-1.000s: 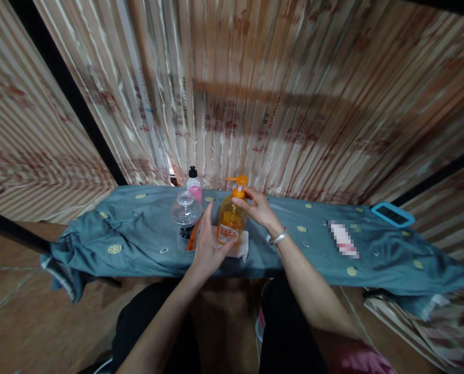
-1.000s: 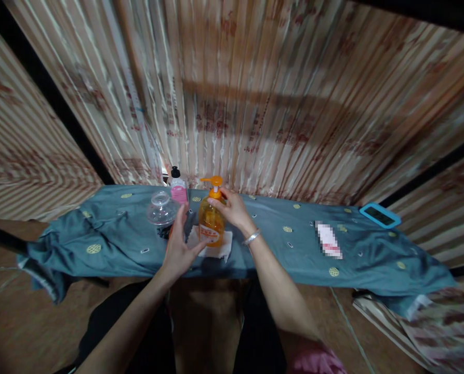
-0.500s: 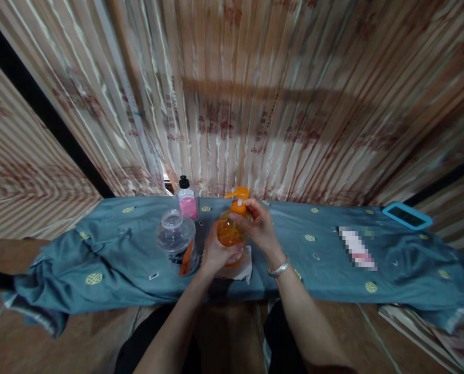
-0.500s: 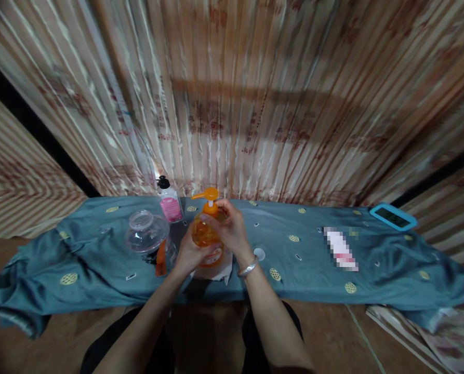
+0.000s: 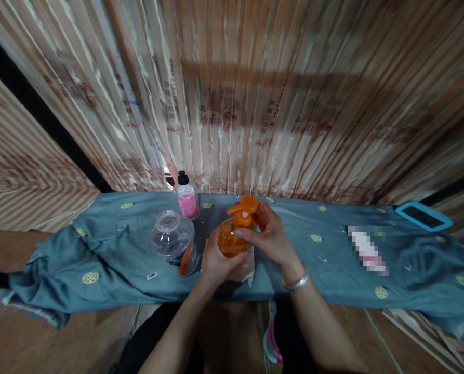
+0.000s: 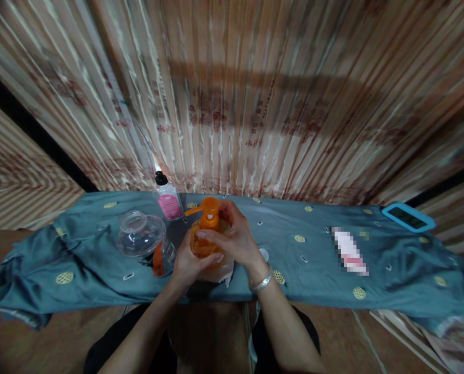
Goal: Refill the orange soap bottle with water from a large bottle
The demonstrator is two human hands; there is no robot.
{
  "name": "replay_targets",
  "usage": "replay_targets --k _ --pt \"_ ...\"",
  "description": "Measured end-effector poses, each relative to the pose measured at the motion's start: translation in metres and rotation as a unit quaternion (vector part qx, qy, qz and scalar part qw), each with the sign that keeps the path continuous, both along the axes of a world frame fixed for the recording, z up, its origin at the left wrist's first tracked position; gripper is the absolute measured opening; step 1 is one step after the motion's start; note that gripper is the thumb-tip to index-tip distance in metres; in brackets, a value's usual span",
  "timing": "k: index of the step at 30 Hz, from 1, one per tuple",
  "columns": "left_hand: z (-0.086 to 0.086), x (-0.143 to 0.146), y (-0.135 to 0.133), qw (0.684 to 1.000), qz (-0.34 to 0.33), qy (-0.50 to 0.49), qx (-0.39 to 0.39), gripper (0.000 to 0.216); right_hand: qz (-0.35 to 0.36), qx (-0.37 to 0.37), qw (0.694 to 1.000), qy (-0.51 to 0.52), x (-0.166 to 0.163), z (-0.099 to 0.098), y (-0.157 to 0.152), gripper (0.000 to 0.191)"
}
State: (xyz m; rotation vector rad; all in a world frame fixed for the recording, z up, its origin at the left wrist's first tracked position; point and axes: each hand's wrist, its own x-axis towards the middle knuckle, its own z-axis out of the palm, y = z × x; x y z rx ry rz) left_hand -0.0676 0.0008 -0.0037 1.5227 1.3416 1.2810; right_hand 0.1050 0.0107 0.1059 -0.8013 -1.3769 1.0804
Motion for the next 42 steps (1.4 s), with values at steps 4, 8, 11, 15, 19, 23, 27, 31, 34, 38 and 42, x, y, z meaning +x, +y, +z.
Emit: replay_targets --k 4,8,11,15,19,23,27,31,34,38,42 --pt "0.001 0.004 -0.010 1.000 0.002 0.000 -0.001 0.090 -0.049 -0.013 0.999 -0.007 0.001 0.007 -0.010 0.045" --pt "0.004 0.004 -0.014 1.000 -0.006 -0.007 -0.004 0.091 0.041 0.006 0.998 -0.043 0.010 0.011 -0.014 0.026" --pt "0.005 0.003 -0.016 1.000 -0.006 -0.003 0.002 0.091 0.056 0.017 0.998 -0.021 0.010 0.009 -0.017 0.046" --pt "0.005 0.004 -0.018 1.000 -0.010 -0.005 0.005 0.090 -0.035 0.011 0.998 0.040 0.002 0.006 -0.019 0.067" --pt "0.005 0.005 -0.016 1.000 -0.012 -0.008 0.002 0.091 0.000 0.038 0.999 -0.012 0.006 0.007 -0.021 0.043" --pt "0.007 0.006 -0.015 1.000 -0.009 -0.009 0.006 0.091 0.031 0.048 0.998 -0.029 0.008 0.006 -0.021 0.050" --pt "0.010 0.006 -0.014 1.000 -0.011 -0.012 -0.002 0.091 -0.058 0.040 0.997 0.040 -0.002 -0.003 -0.017 0.062" --pt "0.014 0.006 -0.013 1.000 -0.010 -0.015 -0.019 0.089 -0.051 0.072 0.996 0.004 0.002 -0.008 -0.015 0.043" --pt "0.014 0.007 -0.012 0.999 -0.011 -0.024 -0.024 0.088 -0.009 0.106 0.992 -0.071 0.008 -0.005 -0.017 0.052" --pt "0.011 0.008 -0.011 1.000 -0.011 -0.024 -0.009 0.087 -0.034 0.067 0.997 0.000 0.001 -0.004 -0.017 0.069" --pt "0.009 0.009 -0.010 0.999 -0.019 -0.032 0.004 0.089 -0.080 0.043 0.995 0.033 -0.003 -0.008 -0.016 0.054"
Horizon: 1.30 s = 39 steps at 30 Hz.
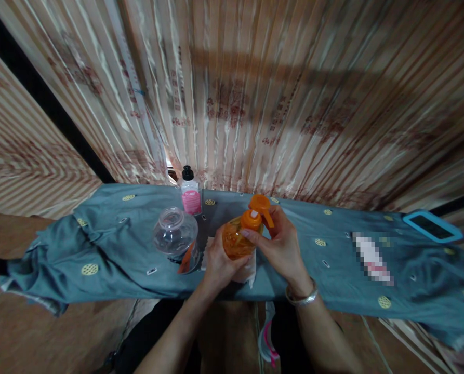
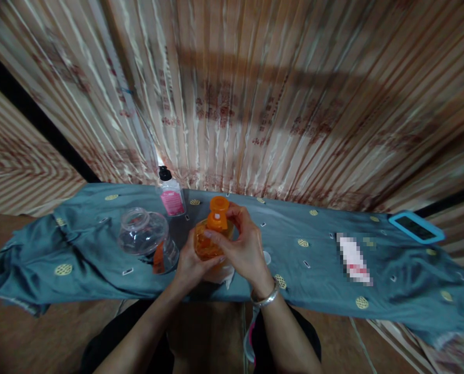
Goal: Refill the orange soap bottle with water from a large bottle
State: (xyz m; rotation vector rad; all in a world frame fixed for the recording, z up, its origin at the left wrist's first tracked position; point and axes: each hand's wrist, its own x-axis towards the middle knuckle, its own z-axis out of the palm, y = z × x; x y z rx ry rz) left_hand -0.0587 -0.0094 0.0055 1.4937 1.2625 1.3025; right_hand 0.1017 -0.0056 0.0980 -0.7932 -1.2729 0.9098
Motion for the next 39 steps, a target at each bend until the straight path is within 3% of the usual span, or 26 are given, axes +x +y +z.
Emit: replay_targets --k 6,11,13,15,20,24,27,30,34,37,39 --pt "0.002 0.000 0.000 1.000 0.005 -0.016 -0.004 0.087 0.047 -0.015 0.985 -0.168 0.017 0.001 -0.004 0.036" --pt "0.003 0.000 0.000 1.000 -0.006 -0.024 -0.006 0.087 -0.019 -0.056 0.996 -0.072 0.004 0.000 -0.003 0.056" --pt "0.003 0.000 0.000 1.000 -0.008 -0.027 -0.010 0.086 -0.045 -0.052 0.997 -0.033 0.000 0.000 -0.002 0.054" --pt "0.002 0.000 0.000 0.999 -0.009 -0.030 -0.016 0.086 -0.022 -0.038 0.999 -0.031 0.002 0.002 -0.001 0.046" --pt "-0.001 0.001 0.002 1.000 -0.003 -0.027 -0.010 0.086 0.090 0.004 0.985 -0.146 0.016 0.008 -0.002 0.034" --pt "-0.003 0.002 0.002 1.000 0.002 -0.026 0.000 0.084 0.034 -0.028 0.994 -0.095 0.009 0.003 -0.003 0.054" --pt "-0.005 0.002 0.002 0.999 0.003 -0.038 0.002 0.085 -0.015 -0.046 0.995 -0.086 0.004 0.003 -0.003 0.048" --pt "-0.004 0.001 0.001 0.999 0.004 -0.035 -0.005 0.086 0.033 -0.026 0.988 -0.148 0.009 0.010 -0.003 0.038" --pt "-0.002 0.000 0.001 1.000 -0.001 -0.018 -0.016 0.087 0.103 0.009 0.984 -0.146 0.016 0.014 -0.002 0.046" --pt "0.000 0.000 0.001 1.000 -0.004 -0.018 -0.012 0.087 0.064 -0.014 0.995 -0.072 0.009 0.011 -0.003 0.059" --pt "0.000 0.001 0.001 1.000 0.001 -0.020 -0.013 0.086 0.008 -0.036 0.997 -0.061 0.003 0.009 -0.004 0.056"
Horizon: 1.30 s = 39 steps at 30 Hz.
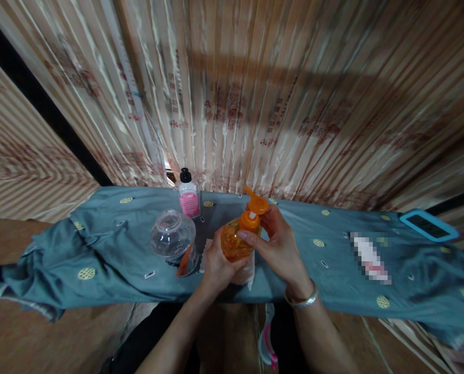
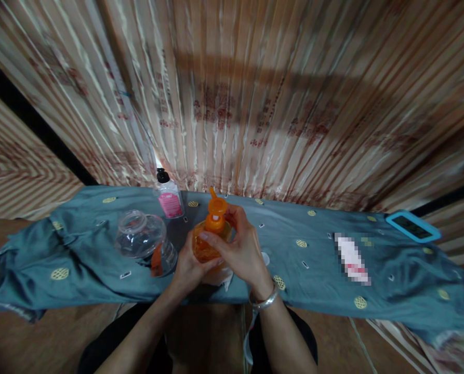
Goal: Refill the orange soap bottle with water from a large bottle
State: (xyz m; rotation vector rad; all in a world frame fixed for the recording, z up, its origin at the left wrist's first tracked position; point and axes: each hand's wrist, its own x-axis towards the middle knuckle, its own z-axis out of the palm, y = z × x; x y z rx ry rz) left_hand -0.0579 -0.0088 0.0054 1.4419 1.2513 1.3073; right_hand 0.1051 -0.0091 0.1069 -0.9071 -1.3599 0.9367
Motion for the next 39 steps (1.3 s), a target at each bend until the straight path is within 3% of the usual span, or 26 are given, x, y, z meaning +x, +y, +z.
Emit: replay_targets --k 2,6,9,12,15,20,23,26,30,33,36,39 --pt "0.000 0.001 0.000 1.000 0.003 -0.002 -0.005 0.087 -0.020 -0.008 1.000 -0.022 -0.002 0.001 -0.001 0.045" --pt "0.001 0.000 0.000 1.000 -0.003 -0.009 -0.002 0.088 0.075 0.019 0.995 -0.065 0.008 0.008 0.000 0.027" --pt "0.001 -0.001 0.000 1.000 -0.005 -0.001 -0.002 0.088 0.107 0.031 0.993 -0.032 0.011 0.008 0.002 0.041" --pt "0.002 -0.001 -0.001 1.000 -0.008 0.007 0.000 0.087 0.045 0.021 0.999 0.022 0.004 0.003 0.003 0.058" --pt "0.003 0.000 -0.001 1.000 -0.008 0.012 0.002 0.087 -0.021 0.012 0.999 0.029 -0.001 -0.001 0.005 0.056" --pt "0.004 0.000 -0.001 1.000 -0.011 -0.001 -0.003 0.088 0.080 0.038 0.995 -0.038 0.011 0.005 0.005 0.035" --pt "0.004 -0.001 -0.001 1.000 -0.004 0.008 0.001 0.088 0.120 0.047 0.991 -0.021 0.015 0.006 0.005 0.052" --pt "0.004 -0.001 0.000 1.000 0.004 0.017 0.009 0.089 0.077 0.033 0.996 0.038 0.006 0.003 0.005 0.071" --pt "0.004 -0.001 0.000 0.999 -0.003 0.034 0.002 0.090 0.003 0.025 0.997 0.079 -0.004 0.003 0.005 0.060" --pt "0.003 -0.001 0.000 0.999 0.003 0.052 0.004 0.093 0.053 0.038 0.997 0.044 0.000 0.009 0.005 0.043" --pt "0.002 -0.001 0.001 0.998 0.004 0.066 0.019 0.099 0.105 0.037 0.994 0.013 0.007 0.014 0.005 0.042" --pt "0.001 -0.001 0.001 0.996 0.009 0.085 0.022 0.100 0.068 0.025 0.997 0.005 0.006 0.012 0.005 0.050"
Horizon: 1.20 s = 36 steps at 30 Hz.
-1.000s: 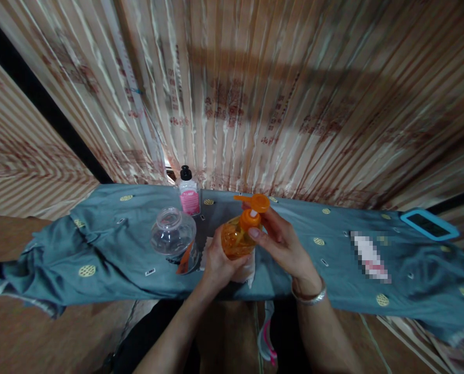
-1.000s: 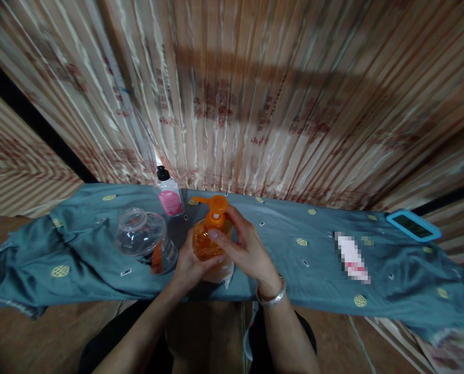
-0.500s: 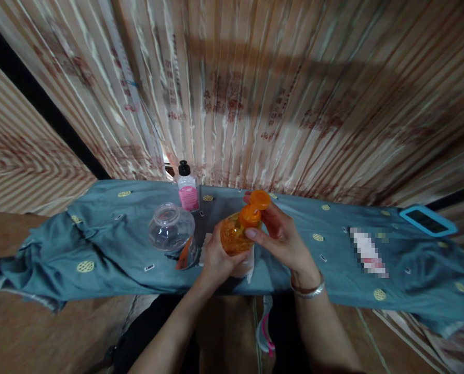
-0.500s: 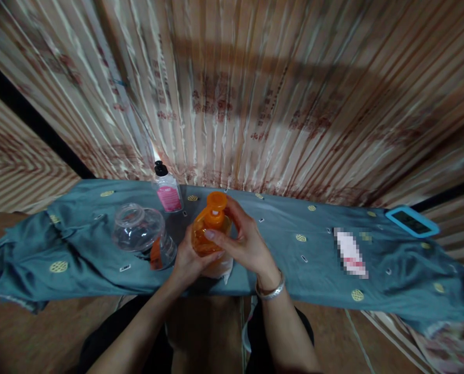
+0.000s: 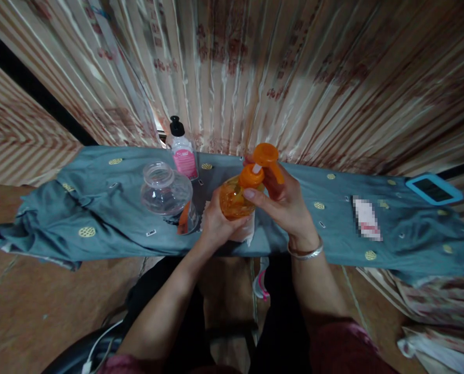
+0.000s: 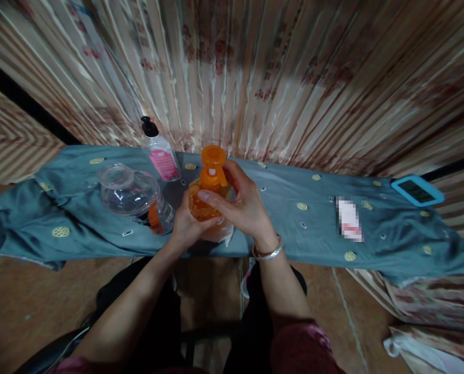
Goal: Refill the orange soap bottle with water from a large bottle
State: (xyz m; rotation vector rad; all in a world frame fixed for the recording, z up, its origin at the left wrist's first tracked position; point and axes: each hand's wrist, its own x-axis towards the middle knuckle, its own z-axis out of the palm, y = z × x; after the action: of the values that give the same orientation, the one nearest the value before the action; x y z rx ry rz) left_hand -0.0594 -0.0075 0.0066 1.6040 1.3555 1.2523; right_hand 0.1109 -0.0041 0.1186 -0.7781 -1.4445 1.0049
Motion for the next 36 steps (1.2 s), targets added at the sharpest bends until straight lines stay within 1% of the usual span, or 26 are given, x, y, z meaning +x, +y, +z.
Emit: replay_targets --k 2,4,6,8,10,12,13,14,16,17,20,23,26,27,29,30,33,35,36 --pt "-0.001 0.000 0.001 1.000 0.000 0.008 0.000 0.098 -0.059 -0.008 0.998 -0.023 -0.005 -0.004 0.000 0.055" --pt "-0.002 0.001 0.002 1.000 -0.001 0.011 0.002 0.097 -0.114 -0.008 0.992 -0.045 -0.010 -0.008 0.000 0.054" --pt "-0.003 0.002 0.004 1.000 -0.004 0.011 0.010 0.097 -0.136 0.005 0.989 -0.053 -0.011 -0.008 0.001 0.051" --pt "-0.005 0.003 0.006 1.000 -0.010 0.008 0.021 0.098 -0.118 0.029 0.991 -0.053 -0.009 -0.006 0.002 0.046" --pt "-0.006 0.002 0.010 1.000 -0.013 0.009 0.027 0.103 -0.072 0.049 0.994 -0.061 -0.004 -0.004 0.005 0.037" --pt "-0.007 0.002 0.013 0.999 -0.015 0.011 0.032 0.107 -0.022 0.051 0.996 -0.063 0.001 -0.003 0.009 0.029" --pt "-0.008 0.002 0.015 0.999 -0.015 0.011 0.036 0.107 -0.008 0.044 0.998 -0.053 0.002 -0.005 0.012 0.025" --pt "-0.009 0.002 0.017 0.999 -0.014 0.011 0.039 0.106 0.015 0.042 0.999 -0.028 0.003 -0.009 0.016 0.031" --pt "-0.010 0.002 0.020 0.999 -0.013 0.011 0.045 0.104 -0.003 0.075 0.997 0.034 0.003 -0.019 0.025 0.047" --pt "-0.010 0.002 0.022 0.999 -0.015 0.010 0.047 0.104 -0.017 0.085 0.995 0.042 0.002 -0.024 0.030 0.050" --pt "-0.011 0.002 0.027 0.999 -0.020 0.005 0.047 0.100 -0.038 0.095 0.995 0.021 -0.001 -0.036 0.045 0.051" --pt "-0.013 0.002 0.031 0.999 -0.023 -0.005 0.047 0.098 -0.039 0.109 0.993 -0.003 0.000 -0.037 0.052 0.047" --pt "-0.013 0.003 0.033 0.998 -0.019 -0.015 0.053 0.098 0.006 0.128 0.991 -0.032 0.003 -0.030 0.053 0.033" --pt "-0.012 0.003 0.032 0.998 -0.017 -0.016 0.055 0.098 0.026 0.130 0.990 -0.039 0.004 -0.028 0.052 0.032" --pt "-0.010 0.005 0.031 0.998 -0.013 -0.014 0.054 0.096 0.047 0.120 0.991 -0.044 0.005 -0.024 0.052 0.041" --pt "-0.008 0.006 0.030 0.999 -0.011 -0.012 0.050 0.096 0.039 0.109 0.993 -0.040 0.004 -0.022 0.052 0.049" --pt "-0.004 0.009 0.029 0.999 -0.009 -0.002 0.039 0.094 -0.032 0.058 0.998 -0.004 -0.002 -0.021 0.054 0.073" --pt "-0.004 0.011 0.029 0.999 -0.009 -0.002 0.040 0.091 -0.073 0.033 0.996 0.032 -0.007 -0.021 0.055 0.082" --pt "-0.004 0.011 0.030 0.999 -0.009 -0.004 0.043 0.090 -0.082 0.030 0.995 0.046 -0.010 -0.021 0.055 0.084"
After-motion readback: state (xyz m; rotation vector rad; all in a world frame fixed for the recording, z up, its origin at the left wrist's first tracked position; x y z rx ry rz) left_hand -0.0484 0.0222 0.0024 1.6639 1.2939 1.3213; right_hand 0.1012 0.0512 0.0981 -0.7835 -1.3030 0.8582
